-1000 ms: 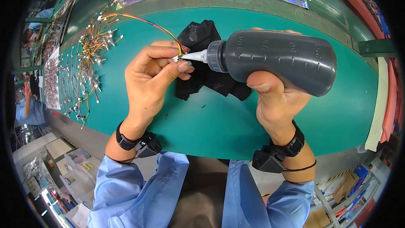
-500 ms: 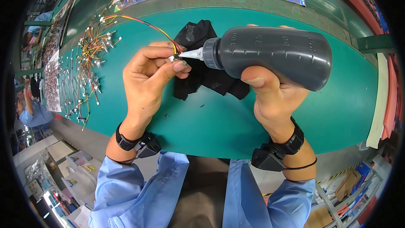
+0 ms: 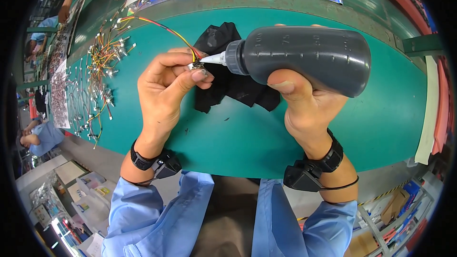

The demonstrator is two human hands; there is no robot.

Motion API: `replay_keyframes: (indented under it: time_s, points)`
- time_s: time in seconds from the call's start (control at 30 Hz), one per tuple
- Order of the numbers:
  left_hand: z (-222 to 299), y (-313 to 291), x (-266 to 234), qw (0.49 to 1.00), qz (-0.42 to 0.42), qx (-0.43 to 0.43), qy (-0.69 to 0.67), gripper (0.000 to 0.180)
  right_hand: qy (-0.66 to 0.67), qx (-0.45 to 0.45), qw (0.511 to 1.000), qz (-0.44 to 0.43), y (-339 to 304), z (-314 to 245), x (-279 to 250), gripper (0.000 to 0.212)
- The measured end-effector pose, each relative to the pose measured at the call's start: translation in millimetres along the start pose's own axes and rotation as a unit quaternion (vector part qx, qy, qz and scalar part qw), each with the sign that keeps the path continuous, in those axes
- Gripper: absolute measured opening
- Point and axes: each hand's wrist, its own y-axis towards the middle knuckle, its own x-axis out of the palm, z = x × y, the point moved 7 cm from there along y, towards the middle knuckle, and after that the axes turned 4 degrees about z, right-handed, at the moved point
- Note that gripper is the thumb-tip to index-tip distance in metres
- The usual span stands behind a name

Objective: Assembling electronic components by applying glue to connect wires.

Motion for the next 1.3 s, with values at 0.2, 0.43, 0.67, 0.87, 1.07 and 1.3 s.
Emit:
replay_keyframes:
  time_s: [0.2,0.43,0.67,0.87,1.07,1.3]
  points:
    - [0.2,0.5,0.4,1.000,-0.003,-0.001,0.005,0.017,0.000,-0.012,1.000,0.005,0.4,-2.6,-1.7,0.067]
    - [0.5,-0.6,1.0,1.000,0.001,-0.005,-0.002,0.017,-0.076,-0.010,0.997,-0.007,-0.6,-4.7,-1.0,0.064]
    - [1.8,0.4,2.4,1.000,-0.003,-0.006,0.010,0.018,-0.113,0.003,0.993,-0.019,2.1,-4.2,-3.3,0.061]
    - [4.7,6.1,0.8,0.999,-0.007,0.019,0.044,0.017,-0.127,0.031,0.991,0.028,11.2,6.6,-16.7,0.051]
    - [10.6,9.5,5.9,0.998,-0.001,0.042,0.052,0.017,-0.018,0.114,0.991,0.072,42.9,22.9,-37.8,0.035]
    - [29.7,24.7,15.2,0.998,0.016,0.046,0.039,0.017,0.190,0.189,0.951,0.153,68.8,28.9,-66.9,0.024]
